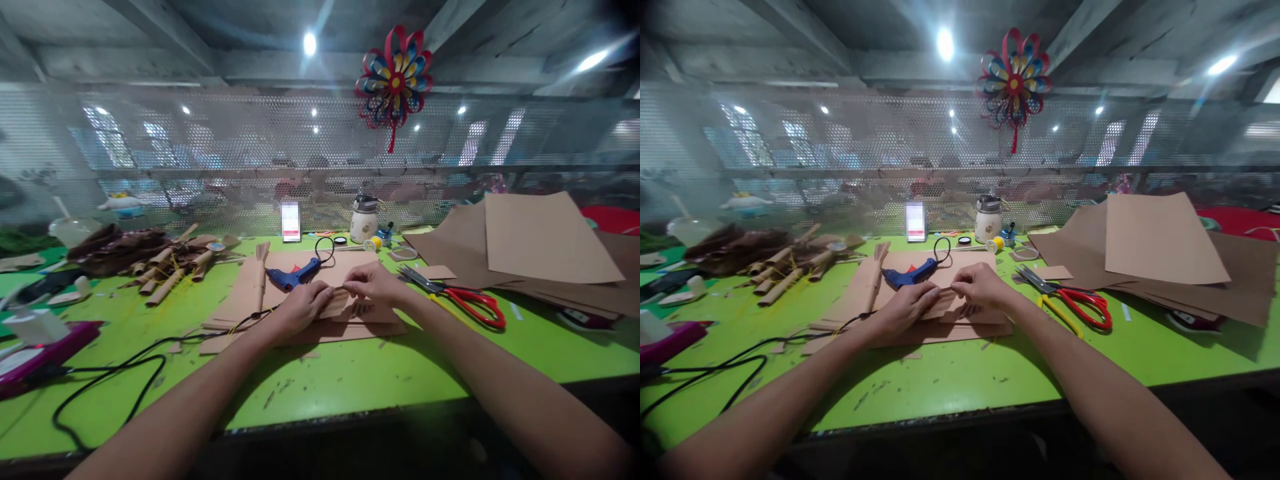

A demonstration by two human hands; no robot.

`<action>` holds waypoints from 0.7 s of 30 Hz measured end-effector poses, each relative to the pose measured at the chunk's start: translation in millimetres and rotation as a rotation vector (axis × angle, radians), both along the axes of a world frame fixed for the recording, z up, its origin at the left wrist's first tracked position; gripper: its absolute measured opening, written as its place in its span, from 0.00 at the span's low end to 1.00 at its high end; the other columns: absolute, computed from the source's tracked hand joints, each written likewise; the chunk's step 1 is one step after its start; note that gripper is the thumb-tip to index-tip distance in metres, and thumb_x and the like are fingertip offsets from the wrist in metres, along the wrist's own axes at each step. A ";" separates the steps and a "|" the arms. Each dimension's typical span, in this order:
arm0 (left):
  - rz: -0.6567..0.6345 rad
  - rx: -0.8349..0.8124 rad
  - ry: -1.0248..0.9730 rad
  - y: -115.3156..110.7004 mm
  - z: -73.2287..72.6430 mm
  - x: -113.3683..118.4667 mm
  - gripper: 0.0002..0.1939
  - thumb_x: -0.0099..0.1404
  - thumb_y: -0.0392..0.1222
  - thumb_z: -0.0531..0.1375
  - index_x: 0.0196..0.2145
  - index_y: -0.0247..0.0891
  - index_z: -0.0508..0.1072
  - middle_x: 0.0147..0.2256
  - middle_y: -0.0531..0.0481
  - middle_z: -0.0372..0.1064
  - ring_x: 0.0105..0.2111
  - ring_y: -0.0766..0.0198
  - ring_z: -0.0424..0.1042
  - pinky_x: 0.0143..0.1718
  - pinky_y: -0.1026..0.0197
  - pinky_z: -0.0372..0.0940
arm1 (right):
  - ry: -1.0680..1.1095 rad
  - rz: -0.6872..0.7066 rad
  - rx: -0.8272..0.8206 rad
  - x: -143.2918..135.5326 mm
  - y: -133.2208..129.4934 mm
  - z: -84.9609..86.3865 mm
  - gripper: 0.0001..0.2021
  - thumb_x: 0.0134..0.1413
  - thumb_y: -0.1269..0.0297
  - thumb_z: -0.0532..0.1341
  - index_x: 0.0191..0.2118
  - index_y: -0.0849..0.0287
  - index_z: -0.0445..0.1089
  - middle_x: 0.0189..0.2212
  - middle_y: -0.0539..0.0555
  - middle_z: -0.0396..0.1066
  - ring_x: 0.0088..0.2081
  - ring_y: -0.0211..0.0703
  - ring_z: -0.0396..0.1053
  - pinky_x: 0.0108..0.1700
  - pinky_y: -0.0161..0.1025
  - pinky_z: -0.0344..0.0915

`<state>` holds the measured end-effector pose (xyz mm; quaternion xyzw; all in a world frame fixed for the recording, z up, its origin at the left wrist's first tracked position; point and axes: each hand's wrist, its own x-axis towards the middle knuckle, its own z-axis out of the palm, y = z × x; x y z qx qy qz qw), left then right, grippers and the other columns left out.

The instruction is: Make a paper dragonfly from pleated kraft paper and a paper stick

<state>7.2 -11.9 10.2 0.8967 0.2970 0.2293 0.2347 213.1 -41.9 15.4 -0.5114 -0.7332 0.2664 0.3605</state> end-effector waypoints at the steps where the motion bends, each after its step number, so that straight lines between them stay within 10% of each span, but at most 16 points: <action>1: -0.013 -0.022 -0.004 -0.7 0.2 0.0 0.18 0.67 0.51 0.46 0.33 0.37 0.69 0.29 0.50 0.68 0.29 0.63 0.65 0.31 0.62 0.56 | -0.001 0.005 0.001 0.8 0.4 0.4 0.07 0.47 0.65 0.59 0.25 0.63 0.70 0.18 0.49 0.67 0.19 0.33 0.62 0.23 0.30 0.60; 21: -0.049 0.230 0.080 -4.4 -0.6 -3.6 0.04 0.53 0.31 0.52 0.24 0.37 0.60 0.23 0.54 0.60 0.23 0.69 0.56 0.24 0.64 0.48 | 0.034 0.102 -0.032 -3.6 -3.8 -3.4 0.12 0.47 0.61 0.61 0.33 0.65 0.75 0.27 0.54 0.74 0.28 0.39 0.70 0.30 0.33 0.66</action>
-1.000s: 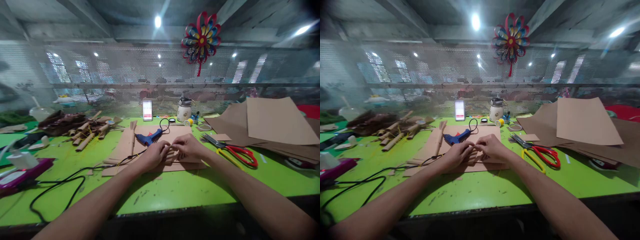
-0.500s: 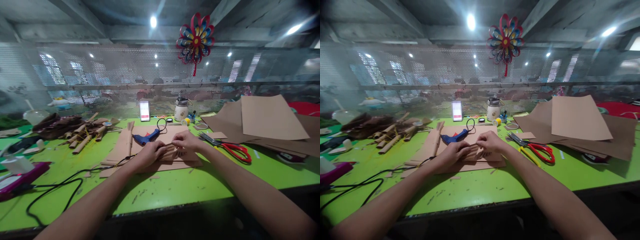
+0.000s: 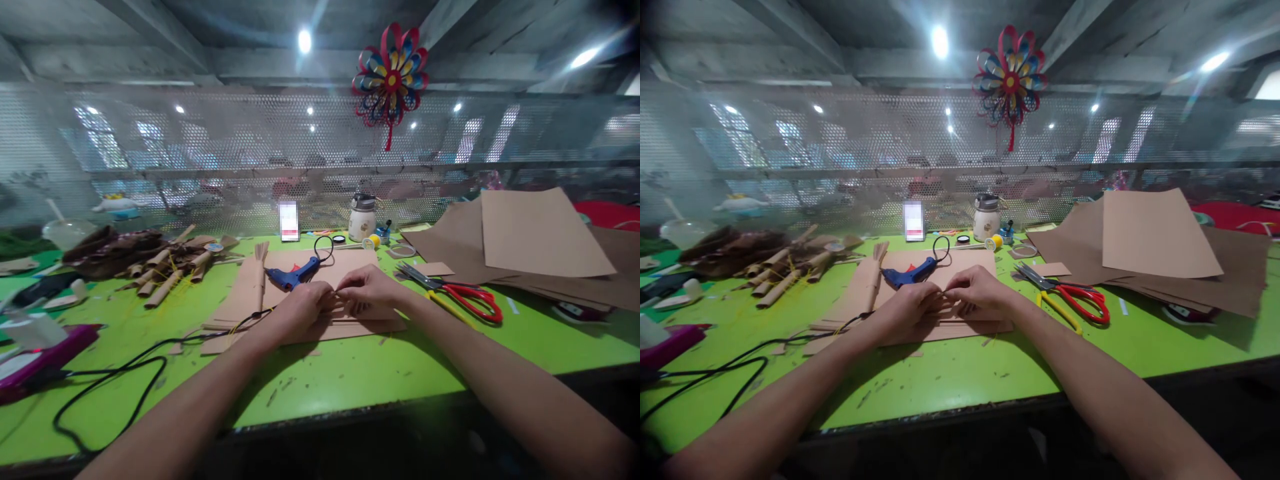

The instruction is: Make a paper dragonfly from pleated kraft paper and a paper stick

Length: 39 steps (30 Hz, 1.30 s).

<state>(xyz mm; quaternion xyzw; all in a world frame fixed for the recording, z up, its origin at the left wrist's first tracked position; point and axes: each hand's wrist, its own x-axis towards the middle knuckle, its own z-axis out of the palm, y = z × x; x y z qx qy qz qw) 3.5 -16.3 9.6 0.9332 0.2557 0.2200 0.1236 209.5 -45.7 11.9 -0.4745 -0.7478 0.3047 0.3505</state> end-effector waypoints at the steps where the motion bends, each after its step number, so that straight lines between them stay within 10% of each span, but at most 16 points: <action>1: 0.012 -0.011 -0.003 0.9 -0.4 0.1 0.04 0.54 0.31 0.52 0.24 0.37 0.60 0.23 0.54 0.60 0.23 0.69 0.57 0.24 0.64 0.48 | -0.006 -0.020 0.019 -0.4 -0.3 -0.6 0.12 0.47 0.61 0.61 0.33 0.64 0.75 0.26 0.54 0.74 0.28 0.39 0.70 0.29 0.32 0.65; 23: 0.067 -0.263 -0.098 9.8 -6.8 3.8 0.14 0.64 0.45 0.51 0.31 0.35 0.73 0.25 0.49 0.70 0.25 0.66 0.65 0.27 0.65 0.56 | 0.056 -0.011 -0.144 9.1 9.9 -8.0 0.12 0.49 0.59 0.59 0.27 0.64 0.69 0.16 0.47 0.64 0.18 0.31 0.59 0.20 0.29 0.56; 31: 0.095 -0.173 -0.071 9.1 -6.1 3.4 0.14 0.63 0.42 0.51 0.31 0.34 0.74 0.27 0.45 0.72 0.25 0.64 0.66 0.27 0.63 0.56 | -0.225 0.016 0.143 7.1 1.7 1.2 0.12 0.52 0.60 0.58 0.34 0.63 0.75 0.30 0.54 0.75 0.32 0.39 0.69 0.34 0.32 0.63; 39: 0.054 -0.209 -0.074 11.5 -3.9 2.5 0.13 0.63 0.37 0.49 0.34 0.34 0.73 0.27 0.46 0.71 0.26 0.65 0.66 0.28 0.64 0.56 | -0.304 -0.092 0.245 7.1 6.3 -2.4 0.11 0.53 0.65 0.56 0.30 0.64 0.75 0.20 0.52 0.72 0.22 0.34 0.64 0.26 0.29 0.57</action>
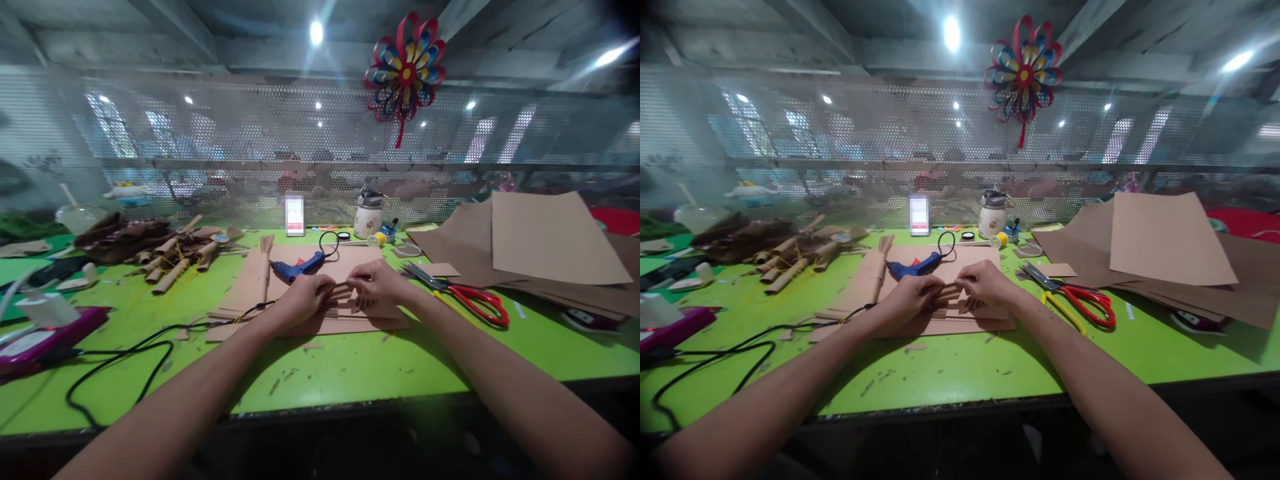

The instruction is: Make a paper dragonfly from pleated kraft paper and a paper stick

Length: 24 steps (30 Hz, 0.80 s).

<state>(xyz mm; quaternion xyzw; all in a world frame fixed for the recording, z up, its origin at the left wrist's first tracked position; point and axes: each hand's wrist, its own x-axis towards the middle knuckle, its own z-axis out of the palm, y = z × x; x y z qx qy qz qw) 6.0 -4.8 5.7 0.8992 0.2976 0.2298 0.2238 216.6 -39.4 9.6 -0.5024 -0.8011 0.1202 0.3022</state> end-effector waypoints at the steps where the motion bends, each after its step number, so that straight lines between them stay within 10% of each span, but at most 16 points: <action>1: -0.004 -0.009 -0.008 0.4 0.0 -0.1 0.13 0.63 0.37 0.49 0.35 0.34 0.73 0.28 0.46 0.71 0.26 0.65 0.66 0.28 0.64 0.57 | 0.003 -0.003 0.000 0.4 0.0 0.4 0.11 0.52 0.65 0.57 0.29 0.64 0.74 0.19 0.51 0.71 0.22 0.34 0.64 0.26 0.29 0.57; 24: 0.001 -0.165 -0.104 -3.4 -1.5 3.5 0.13 0.64 0.45 0.50 0.28 0.35 0.68 0.26 0.50 0.66 0.26 0.66 0.64 0.27 0.65 0.58 | 0.109 0.136 -0.204 -10.7 -17.4 7.5 0.13 0.55 0.59 0.56 0.41 0.60 0.73 0.31 0.54 0.76 0.26 0.40 0.73 0.28 0.33 0.67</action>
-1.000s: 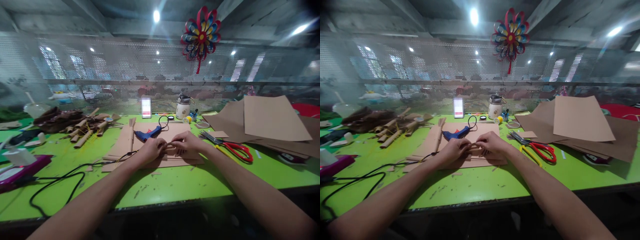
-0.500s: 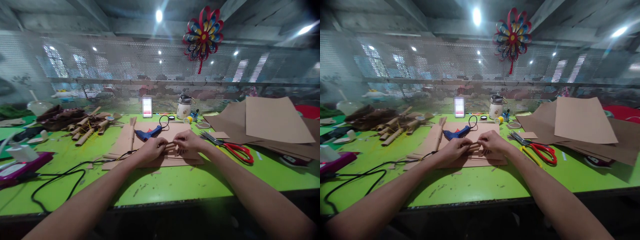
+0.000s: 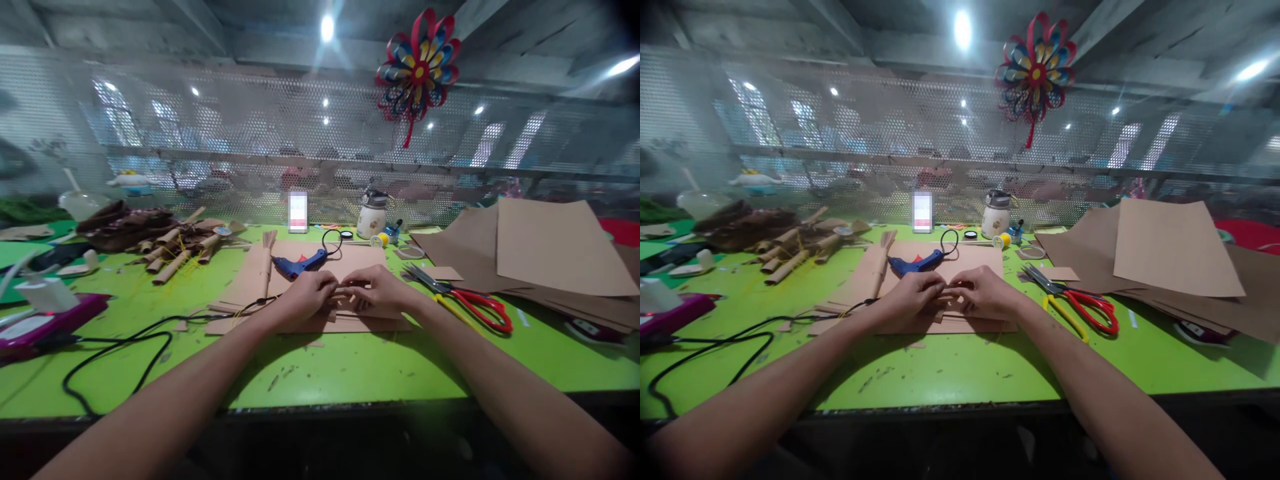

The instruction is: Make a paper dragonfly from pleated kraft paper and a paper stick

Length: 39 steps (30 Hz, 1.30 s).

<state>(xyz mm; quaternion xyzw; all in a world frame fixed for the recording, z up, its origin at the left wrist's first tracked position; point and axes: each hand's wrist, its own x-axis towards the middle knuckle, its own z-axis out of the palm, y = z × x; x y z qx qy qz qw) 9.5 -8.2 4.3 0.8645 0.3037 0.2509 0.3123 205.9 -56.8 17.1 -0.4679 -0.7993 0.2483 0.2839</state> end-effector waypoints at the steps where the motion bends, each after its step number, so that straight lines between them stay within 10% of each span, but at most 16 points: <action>1: -0.006 -0.026 -0.015 0.2 -0.9 0.3 0.14 0.64 0.46 0.50 0.28 0.35 0.67 0.25 0.50 0.65 0.26 0.66 0.64 0.27 0.65 0.58 | 0.037 -0.003 -0.030 0.2 1.0 -1.2 0.14 0.55 0.59 0.56 0.40 0.60 0.73 0.30 0.54 0.76 0.25 0.40 0.73 0.27 0.33 0.67; 9: 0.002 -0.099 -0.075 5.0 -2.1 0.6 0.13 0.62 0.46 0.52 0.25 0.36 0.65 0.21 0.54 0.60 0.22 0.68 0.60 0.23 0.65 0.55 | 0.173 0.038 -0.072 3.0 6.3 -1.6 0.17 0.52 0.58 0.59 0.47 0.60 0.70 0.38 0.56 0.75 0.35 0.42 0.74 0.35 0.36 0.70; 18: -0.022 -0.533 -0.245 4.6 -3.1 1.7 0.14 0.60 0.49 0.56 0.26 0.37 0.62 0.17 0.59 0.54 0.16 0.72 0.54 0.20 0.66 0.56 | 0.369 0.108 -0.189 8.1 5.9 3.6 0.11 0.50 0.68 0.60 0.41 0.63 0.72 0.35 0.56 0.74 0.35 0.38 0.72 0.40 0.38 0.69; 39: -0.019 -0.484 -0.186 -6.1 3.9 1.8 0.18 0.60 0.53 0.56 0.37 0.34 0.72 0.22 0.53 0.64 0.20 0.70 0.60 0.23 0.65 0.56 | 0.347 -0.026 0.001 5.4 10.2 0.7 0.08 0.43 0.74 0.60 0.30 0.61 0.76 0.27 0.53 0.75 0.28 0.36 0.70 0.32 0.33 0.67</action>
